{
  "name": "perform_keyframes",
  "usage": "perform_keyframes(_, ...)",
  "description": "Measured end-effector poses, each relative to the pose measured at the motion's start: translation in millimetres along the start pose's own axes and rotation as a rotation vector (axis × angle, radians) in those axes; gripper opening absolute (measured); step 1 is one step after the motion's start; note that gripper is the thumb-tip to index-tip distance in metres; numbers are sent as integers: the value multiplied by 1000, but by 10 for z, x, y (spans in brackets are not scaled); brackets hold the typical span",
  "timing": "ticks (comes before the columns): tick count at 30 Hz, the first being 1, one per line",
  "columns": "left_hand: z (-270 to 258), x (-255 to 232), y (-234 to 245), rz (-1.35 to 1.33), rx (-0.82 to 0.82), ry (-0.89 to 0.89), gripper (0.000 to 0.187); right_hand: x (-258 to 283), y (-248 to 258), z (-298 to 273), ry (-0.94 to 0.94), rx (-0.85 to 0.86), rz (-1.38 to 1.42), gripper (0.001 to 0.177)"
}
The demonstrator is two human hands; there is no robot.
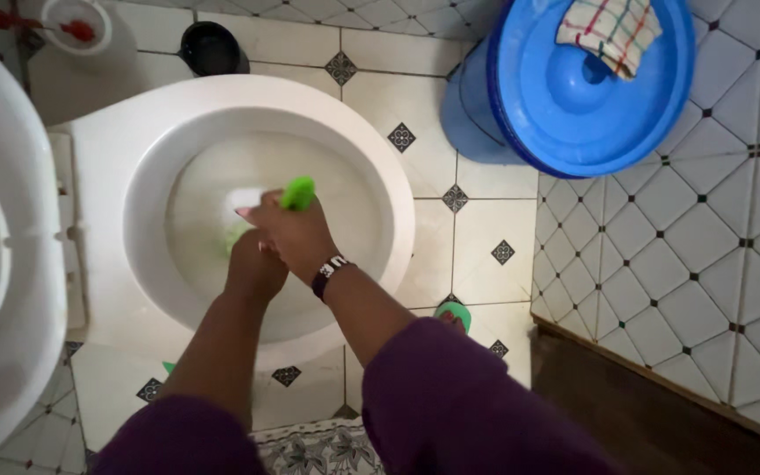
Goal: The person cleans a toilet bowl by scrubbing the interior with a brush and wiping inside the bowl by hand.
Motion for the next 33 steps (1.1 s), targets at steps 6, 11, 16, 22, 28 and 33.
perform_keyframes(6, 13, -130, -136, 188, 174, 352, 32, -39, 379, 229, -76, 106, 557, 28)
perform_keyframes(11, 191, 59, -620, -86, -107, 133, 35, 32, 469, 319, -41, 17, 226, 27)
perform_keyframes(16, -213, 323, -339, 164, -106, -89, 41, -398, 154, -70, 447, 264, -349, 35)
perform_keyframes(22, -223, 37, 5, 631, -174, -11, 92, -744, -101, 370, 31, -136, 202, 34)
perform_keyframes(28, -82, -319, 195, -268, -77, 226, 43, 342, -174, 303, 29, -4, -138, 30)
perform_keyframes(33, -142, -165, -162, -554, -179, 342, 19, 590, -276, 64, 106, -12, -203, 28)
Point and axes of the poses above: each hand's wrist, its own z-axis towards the middle knuckle, its own y-axis out of the back of the hand, x = y × z, the point moved 4 cm from there along z, towards the middle knuckle, and after that the axes turned 2 degrees about x, right-handed, at the moved point
